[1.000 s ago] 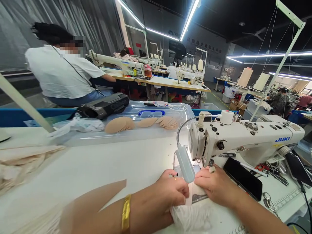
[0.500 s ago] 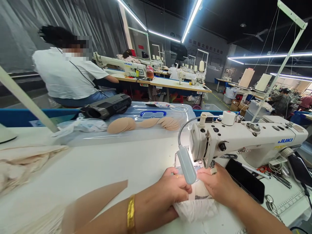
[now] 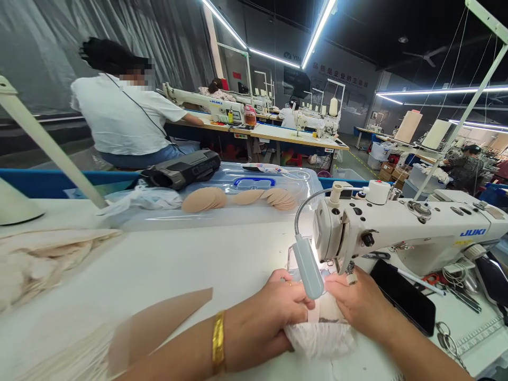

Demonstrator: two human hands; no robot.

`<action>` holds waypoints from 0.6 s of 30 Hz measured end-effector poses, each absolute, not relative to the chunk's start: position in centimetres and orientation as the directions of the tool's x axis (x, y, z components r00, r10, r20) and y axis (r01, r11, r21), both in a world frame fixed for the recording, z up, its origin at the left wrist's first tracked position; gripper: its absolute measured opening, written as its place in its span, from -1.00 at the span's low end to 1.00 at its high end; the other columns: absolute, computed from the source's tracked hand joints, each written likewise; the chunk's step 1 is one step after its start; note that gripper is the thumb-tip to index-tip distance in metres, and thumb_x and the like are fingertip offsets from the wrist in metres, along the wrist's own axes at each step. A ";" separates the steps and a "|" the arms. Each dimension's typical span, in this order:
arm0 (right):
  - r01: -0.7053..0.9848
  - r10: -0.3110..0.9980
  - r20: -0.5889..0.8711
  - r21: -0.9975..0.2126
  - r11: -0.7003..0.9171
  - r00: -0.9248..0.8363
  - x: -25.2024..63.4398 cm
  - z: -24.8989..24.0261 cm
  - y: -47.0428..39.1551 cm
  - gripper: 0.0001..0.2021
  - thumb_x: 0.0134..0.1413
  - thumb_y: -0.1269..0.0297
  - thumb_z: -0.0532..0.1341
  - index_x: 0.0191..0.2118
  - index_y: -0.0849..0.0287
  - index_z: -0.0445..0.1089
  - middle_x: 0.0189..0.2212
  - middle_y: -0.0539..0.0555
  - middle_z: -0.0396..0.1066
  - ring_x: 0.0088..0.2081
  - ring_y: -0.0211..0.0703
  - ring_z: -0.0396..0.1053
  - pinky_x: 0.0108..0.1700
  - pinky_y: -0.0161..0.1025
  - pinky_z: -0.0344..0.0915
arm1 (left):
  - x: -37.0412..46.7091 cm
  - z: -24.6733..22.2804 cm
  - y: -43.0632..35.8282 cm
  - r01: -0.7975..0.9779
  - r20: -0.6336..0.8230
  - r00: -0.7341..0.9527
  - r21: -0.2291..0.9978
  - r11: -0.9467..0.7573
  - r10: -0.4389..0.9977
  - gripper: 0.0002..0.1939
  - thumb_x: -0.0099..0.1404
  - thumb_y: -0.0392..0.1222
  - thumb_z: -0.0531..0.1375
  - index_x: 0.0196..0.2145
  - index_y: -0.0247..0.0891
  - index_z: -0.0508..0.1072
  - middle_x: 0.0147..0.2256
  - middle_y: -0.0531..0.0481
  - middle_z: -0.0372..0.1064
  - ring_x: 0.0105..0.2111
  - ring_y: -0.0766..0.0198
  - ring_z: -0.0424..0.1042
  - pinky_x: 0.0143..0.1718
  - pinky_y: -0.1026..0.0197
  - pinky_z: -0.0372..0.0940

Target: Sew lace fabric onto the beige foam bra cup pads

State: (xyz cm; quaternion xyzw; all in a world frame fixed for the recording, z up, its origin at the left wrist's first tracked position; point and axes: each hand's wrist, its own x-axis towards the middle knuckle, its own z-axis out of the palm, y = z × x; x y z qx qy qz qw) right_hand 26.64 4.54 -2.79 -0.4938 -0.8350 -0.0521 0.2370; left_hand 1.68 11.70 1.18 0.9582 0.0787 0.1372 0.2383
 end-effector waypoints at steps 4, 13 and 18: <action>0.862 0.785 0.468 -0.091 0.499 -0.405 26.6 -2.6 4.6 -0.74 0.15 0.56 0.12 -0.22 0.13 0.52 -0.23 0.14 0.54 -0.25 -0.03 0.30 -0.23 -0.19 0.24 | 2.0 1.0 12.3 0.072 0.279 0.931 0.492 -0.868 0.236 -0.78 0.20 -0.47 0.28 -0.45 -0.17 0.46 -0.22 0.05 0.56 -0.23 0.13 0.45 0.04 0.05 0.06; 0.700 0.740 0.414 -0.278 0.657 -0.530 26.4 -1.0 3.7 -0.66 0.29 0.56 0.11 -0.12 0.00 0.55 -0.21 0.05 0.61 -0.19 -0.06 0.44 -0.10 -0.14 0.31 | 1.5 -0.7 13.0 0.051 0.349 0.890 0.565 -0.824 0.294 -0.85 0.34 -0.23 0.28 -0.41 -0.10 0.54 -0.34 -0.01 0.59 -0.26 0.05 0.47 0.10 -0.04 0.08; 0.571 0.661 0.343 -0.336 0.749 -0.667 25.7 0.7 3.1 -0.68 0.36 0.52 0.05 -0.16 0.02 0.52 -0.15 0.04 0.67 -0.14 -0.04 0.46 -0.09 -0.08 0.34 | 1.5 -1.5 13.0 0.040 0.344 0.881 0.630 -0.776 0.325 -0.74 0.38 -0.12 0.26 -0.50 -0.06 0.50 -0.43 -0.04 0.58 -0.35 0.05 0.43 0.12 -0.11 0.13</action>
